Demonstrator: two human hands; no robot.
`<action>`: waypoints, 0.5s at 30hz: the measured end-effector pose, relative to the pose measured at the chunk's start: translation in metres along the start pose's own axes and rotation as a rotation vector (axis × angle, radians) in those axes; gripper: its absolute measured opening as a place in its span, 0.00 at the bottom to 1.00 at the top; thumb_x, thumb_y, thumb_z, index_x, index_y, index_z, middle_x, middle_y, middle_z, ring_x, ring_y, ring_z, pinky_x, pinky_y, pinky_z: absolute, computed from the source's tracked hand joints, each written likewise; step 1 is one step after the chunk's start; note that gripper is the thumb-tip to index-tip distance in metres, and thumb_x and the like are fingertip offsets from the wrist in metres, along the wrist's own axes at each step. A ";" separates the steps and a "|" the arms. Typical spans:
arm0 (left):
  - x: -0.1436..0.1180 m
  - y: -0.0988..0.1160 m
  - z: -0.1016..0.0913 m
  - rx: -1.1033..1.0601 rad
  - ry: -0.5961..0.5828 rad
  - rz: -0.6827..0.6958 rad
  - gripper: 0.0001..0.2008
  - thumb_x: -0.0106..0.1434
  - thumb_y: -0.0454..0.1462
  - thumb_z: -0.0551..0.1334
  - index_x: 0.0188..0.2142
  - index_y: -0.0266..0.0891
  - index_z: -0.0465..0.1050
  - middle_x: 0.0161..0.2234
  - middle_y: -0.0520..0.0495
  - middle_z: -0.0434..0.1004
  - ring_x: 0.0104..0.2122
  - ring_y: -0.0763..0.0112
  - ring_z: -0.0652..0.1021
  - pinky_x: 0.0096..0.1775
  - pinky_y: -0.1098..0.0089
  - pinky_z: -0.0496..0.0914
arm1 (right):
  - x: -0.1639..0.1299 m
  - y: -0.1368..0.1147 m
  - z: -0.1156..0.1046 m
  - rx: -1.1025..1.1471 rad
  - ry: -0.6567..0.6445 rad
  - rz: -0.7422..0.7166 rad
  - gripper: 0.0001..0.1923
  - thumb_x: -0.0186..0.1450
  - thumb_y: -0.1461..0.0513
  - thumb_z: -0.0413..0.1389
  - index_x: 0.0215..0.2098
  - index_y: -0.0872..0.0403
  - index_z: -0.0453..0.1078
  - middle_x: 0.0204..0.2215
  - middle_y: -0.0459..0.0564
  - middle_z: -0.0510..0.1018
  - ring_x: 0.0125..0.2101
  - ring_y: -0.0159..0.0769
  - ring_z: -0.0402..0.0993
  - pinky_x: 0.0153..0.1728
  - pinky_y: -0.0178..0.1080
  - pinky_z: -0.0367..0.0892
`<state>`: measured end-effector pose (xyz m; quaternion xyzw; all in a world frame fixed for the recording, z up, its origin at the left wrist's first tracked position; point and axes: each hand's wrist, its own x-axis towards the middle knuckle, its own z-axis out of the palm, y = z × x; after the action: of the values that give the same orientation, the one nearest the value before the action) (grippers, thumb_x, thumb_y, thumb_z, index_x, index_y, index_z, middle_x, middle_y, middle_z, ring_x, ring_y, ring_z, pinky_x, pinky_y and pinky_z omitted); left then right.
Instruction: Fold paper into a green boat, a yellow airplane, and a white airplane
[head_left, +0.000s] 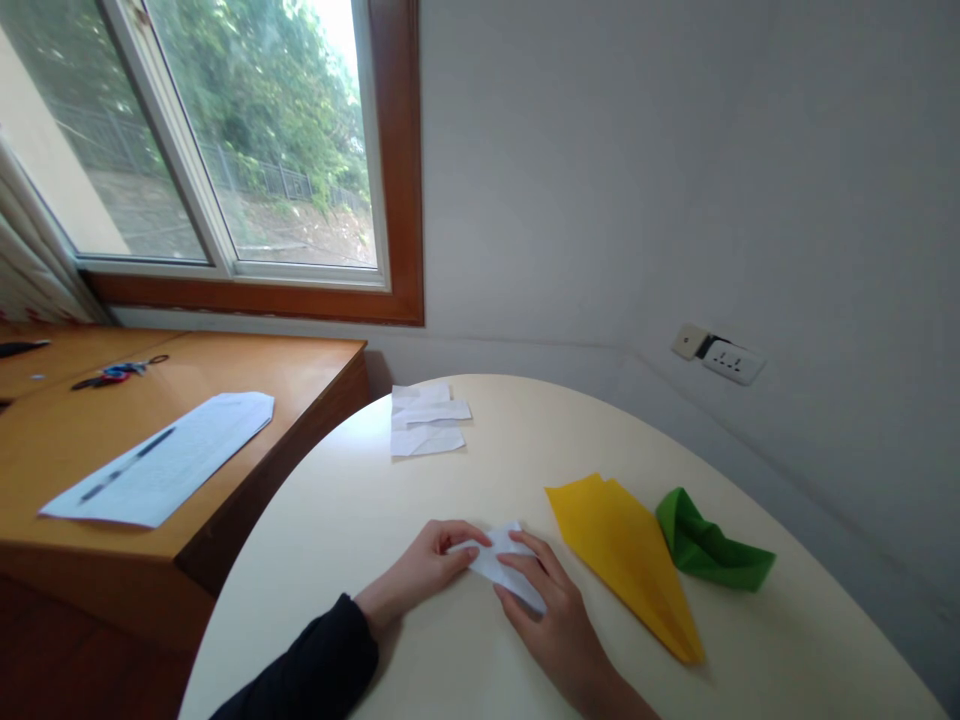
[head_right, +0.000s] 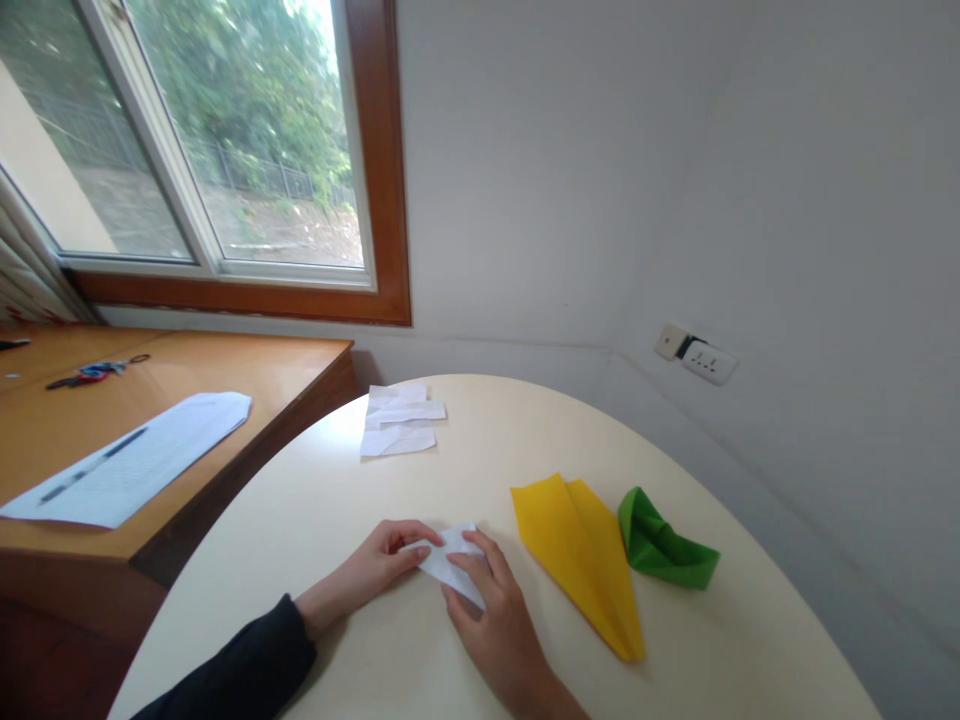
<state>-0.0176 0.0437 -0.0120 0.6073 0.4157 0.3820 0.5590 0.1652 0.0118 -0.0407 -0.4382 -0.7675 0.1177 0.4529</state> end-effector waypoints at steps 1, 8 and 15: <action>0.000 -0.001 0.001 0.013 0.008 0.003 0.11 0.52 0.40 0.64 0.33 0.35 0.77 0.30 0.46 0.76 0.30 0.68 0.72 0.33 0.71 0.63 | 0.000 0.000 0.000 0.002 0.003 0.002 0.12 0.58 0.67 0.54 0.39 0.49 0.72 0.46 0.53 0.73 0.49 0.42 0.70 0.47 0.43 0.70; -0.001 -0.010 0.008 0.004 -0.011 -0.002 0.13 0.48 0.34 0.66 0.36 0.33 0.76 0.27 0.49 0.73 0.24 0.75 0.69 0.27 0.75 0.61 | 0.001 0.001 0.000 0.007 -0.001 -0.020 0.11 0.58 0.66 0.54 0.39 0.49 0.72 0.46 0.53 0.73 0.49 0.42 0.70 0.47 0.42 0.70; -0.002 -0.015 0.009 -0.043 -0.044 0.013 0.18 0.48 0.37 0.67 0.40 0.30 0.74 0.31 0.43 0.74 0.27 0.72 0.71 0.30 0.73 0.64 | 0.000 -0.001 -0.002 -0.048 -0.033 -0.011 0.11 0.59 0.66 0.53 0.40 0.50 0.71 0.48 0.54 0.72 0.51 0.43 0.68 0.48 0.44 0.69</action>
<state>-0.0113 0.0391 -0.0277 0.6062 0.3908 0.3810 0.5784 0.1663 0.0109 -0.0397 -0.4428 -0.7798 0.1037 0.4302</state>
